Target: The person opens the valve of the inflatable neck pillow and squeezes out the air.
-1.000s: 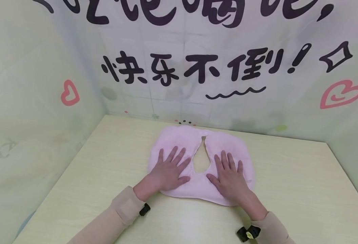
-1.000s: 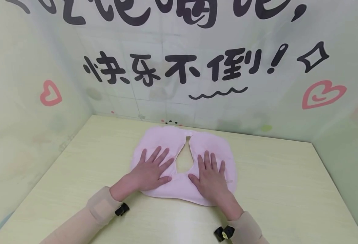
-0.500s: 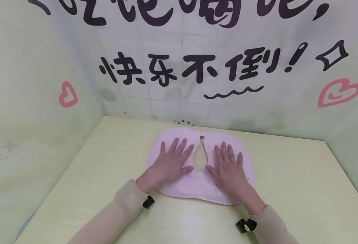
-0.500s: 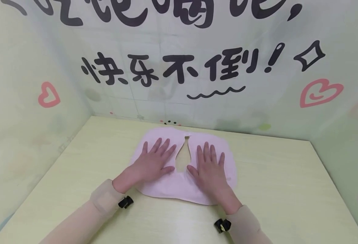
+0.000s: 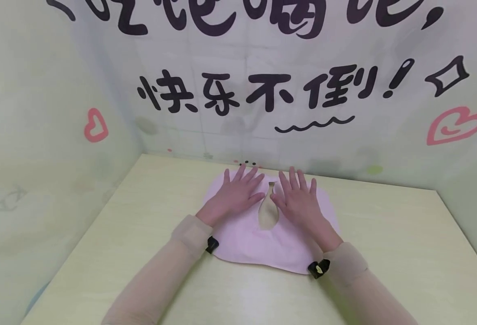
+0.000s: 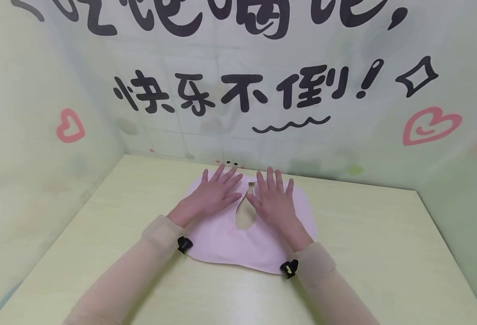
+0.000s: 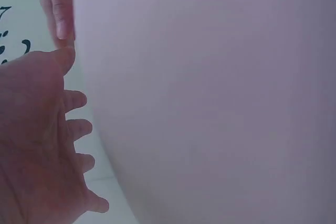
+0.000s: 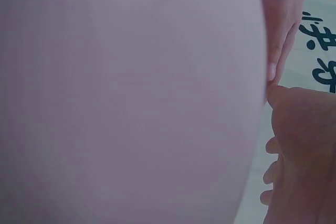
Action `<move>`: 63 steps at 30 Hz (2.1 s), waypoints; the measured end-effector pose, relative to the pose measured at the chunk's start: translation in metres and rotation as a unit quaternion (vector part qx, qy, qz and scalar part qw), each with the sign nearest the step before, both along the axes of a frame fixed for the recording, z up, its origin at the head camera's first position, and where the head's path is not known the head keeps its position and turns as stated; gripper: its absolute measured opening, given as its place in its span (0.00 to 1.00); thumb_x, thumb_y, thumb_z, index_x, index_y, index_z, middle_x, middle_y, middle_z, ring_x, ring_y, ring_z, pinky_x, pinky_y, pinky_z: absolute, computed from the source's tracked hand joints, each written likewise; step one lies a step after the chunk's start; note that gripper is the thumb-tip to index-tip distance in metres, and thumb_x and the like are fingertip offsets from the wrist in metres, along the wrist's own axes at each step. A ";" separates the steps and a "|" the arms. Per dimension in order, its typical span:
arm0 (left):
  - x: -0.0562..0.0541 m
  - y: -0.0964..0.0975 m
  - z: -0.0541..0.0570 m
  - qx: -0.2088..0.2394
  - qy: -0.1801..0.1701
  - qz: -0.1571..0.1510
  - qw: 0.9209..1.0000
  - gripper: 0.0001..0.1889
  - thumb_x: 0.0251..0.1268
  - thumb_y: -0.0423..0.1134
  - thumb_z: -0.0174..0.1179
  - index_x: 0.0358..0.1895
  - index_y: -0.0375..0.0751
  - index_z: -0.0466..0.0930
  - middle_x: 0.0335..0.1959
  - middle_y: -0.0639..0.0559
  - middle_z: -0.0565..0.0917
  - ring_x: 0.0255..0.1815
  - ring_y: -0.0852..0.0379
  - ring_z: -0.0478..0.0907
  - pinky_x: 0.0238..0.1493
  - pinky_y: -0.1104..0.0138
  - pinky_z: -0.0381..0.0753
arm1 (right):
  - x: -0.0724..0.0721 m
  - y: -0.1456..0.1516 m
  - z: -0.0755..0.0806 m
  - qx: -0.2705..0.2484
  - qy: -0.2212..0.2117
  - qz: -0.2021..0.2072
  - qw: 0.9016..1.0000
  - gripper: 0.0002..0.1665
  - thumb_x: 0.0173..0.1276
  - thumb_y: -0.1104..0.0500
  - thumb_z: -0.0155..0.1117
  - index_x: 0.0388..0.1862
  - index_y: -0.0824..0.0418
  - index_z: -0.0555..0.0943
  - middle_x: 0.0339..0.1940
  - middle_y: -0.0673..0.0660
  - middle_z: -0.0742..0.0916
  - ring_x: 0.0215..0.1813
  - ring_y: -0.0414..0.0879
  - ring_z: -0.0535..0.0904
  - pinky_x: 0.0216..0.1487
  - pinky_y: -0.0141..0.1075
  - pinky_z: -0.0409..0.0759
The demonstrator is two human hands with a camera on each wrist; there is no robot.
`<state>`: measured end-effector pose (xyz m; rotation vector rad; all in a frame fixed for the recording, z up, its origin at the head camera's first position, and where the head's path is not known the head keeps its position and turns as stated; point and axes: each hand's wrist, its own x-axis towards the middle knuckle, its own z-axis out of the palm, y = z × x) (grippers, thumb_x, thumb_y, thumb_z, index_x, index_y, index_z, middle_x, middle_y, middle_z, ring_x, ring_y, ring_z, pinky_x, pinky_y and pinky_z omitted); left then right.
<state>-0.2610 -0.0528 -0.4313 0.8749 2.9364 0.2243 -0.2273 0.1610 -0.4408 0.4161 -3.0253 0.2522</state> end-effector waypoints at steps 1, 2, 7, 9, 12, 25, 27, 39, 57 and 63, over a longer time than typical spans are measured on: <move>-0.003 0.002 -0.002 0.001 0.000 0.001 1.000 0.34 0.83 0.62 0.40 0.83 0.52 0.54 0.85 0.50 0.48 0.84 0.39 0.35 0.73 0.30 0.38 | -0.001 -0.001 0.000 0.003 0.004 0.000 1.000 0.43 0.82 0.39 0.47 0.84 0.63 0.56 0.83 0.71 0.54 0.83 0.67 0.43 0.73 0.74 0.39; -0.007 0.005 -0.004 -0.002 0.002 0.001 1.000 0.34 0.83 0.61 0.39 0.83 0.52 0.54 0.85 0.51 0.48 0.84 0.39 0.36 0.74 0.31 0.39 | -0.003 -0.001 -0.001 0.004 0.007 -0.003 1.000 0.42 0.82 0.39 0.47 0.83 0.63 0.57 0.83 0.71 0.55 0.83 0.68 0.43 0.72 0.74 0.39; -0.022 0.016 -0.011 -0.011 0.006 -0.003 1.000 0.33 0.84 0.60 0.37 0.84 0.51 0.52 0.84 0.50 0.53 0.84 0.38 0.40 0.76 0.35 0.42 | -0.014 -0.001 -0.009 0.007 0.005 -0.048 0.999 0.40 0.82 0.39 0.46 0.82 0.61 0.60 0.82 0.72 0.58 0.82 0.70 0.45 0.72 0.75 0.39; -0.025 0.019 -0.012 -0.017 0.003 -0.002 1.000 0.33 0.84 0.60 0.36 0.84 0.52 0.51 0.83 0.49 0.54 0.83 0.38 0.42 0.77 0.37 0.43 | -0.018 0.000 -0.013 0.002 -0.014 -0.056 0.998 0.40 0.82 0.38 0.45 0.83 0.59 0.59 0.82 0.72 0.56 0.82 0.70 0.43 0.72 0.75 0.37; -0.028 0.022 -0.015 -0.027 -0.007 0.001 1.000 0.31 0.85 0.59 0.35 0.84 0.55 0.52 0.83 0.50 0.54 0.83 0.37 0.43 0.76 0.36 0.44 | -0.022 0.000 -0.017 -0.005 -0.039 -0.052 0.998 0.40 0.82 0.37 0.44 0.83 0.57 0.59 0.83 0.71 0.54 0.82 0.70 0.42 0.72 0.75 0.36; -0.024 0.027 -0.017 -0.074 -0.034 0.000 0.997 0.30 0.84 0.62 0.30 0.83 0.64 0.54 0.84 0.54 0.49 0.84 0.39 0.38 0.73 0.30 0.43 | -0.022 0.001 -0.026 0.010 -0.076 -0.032 0.997 0.38 0.83 0.36 0.40 0.85 0.50 0.57 0.84 0.68 0.49 0.83 0.69 0.38 0.72 0.74 0.34; -0.024 0.027 -0.017 -0.082 -0.032 -0.001 0.996 0.30 0.84 0.62 0.30 0.83 0.65 0.54 0.84 0.54 0.49 0.84 0.39 0.39 0.73 0.30 0.42 | -0.022 0.002 -0.026 0.015 -0.080 -0.030 0.996 0.38 0.83 0.36 0.39 0.85 0.50 0.57 0.84 0.68 0.49 0.83 0.69 0.38 0.72 0.74 0.34; -0.028 0.031 -0.021 -0.129 -0.037 -0.005 0.991 0.29 0.83 0.63 0.30 0.82 0.67 0.57 0.84 0.55 0.51 0.84 0.41 0.41 0.73 0.31 0.44 | -0.022 0.004 -0.030 0.021 -0.102 -0.024 0.994 0.38 0.83 0.37 0.40 0.85 0.52 0.57 0.83 0.70 0.51 0.83 0.70 0.40 0.73 0.73 0.33; -0.027 0.022 -0.016 -0.060 -0.016 -0.022 0.998 0.31 0.84 0.61 0.35 0.83 0.58 0.56 0.83 0.49 0.54 0.83 0.40 0.46 0.74 0.32 0.44 | -0.020 0.004 -0.023 0.013 -0.066 -0.043 0.997 0.44 0.82 0.36 0.42 0.86 0.57 0.50 0.83 0.71 0.52 0.83 0.69 0.40 0.72 0.73 0.34; -0.019 0.002 -0.003 0.009 0.073 -0.015 0.997 0.30 0.84 0.58 0.39 0.82 0.52 0.59 0.82 0.45 0.58 0.82 0.39 0.49 0.75 0.34 0.47 | -0.012 0.010 0.000 -0.013 -0.011 -0.043 0.999 0.45 0.82 0.36 0.45 0.86 0.58 0.49 0.83 0.72 0.52 0.83 0.69 0.40 0.73 0.73 0.34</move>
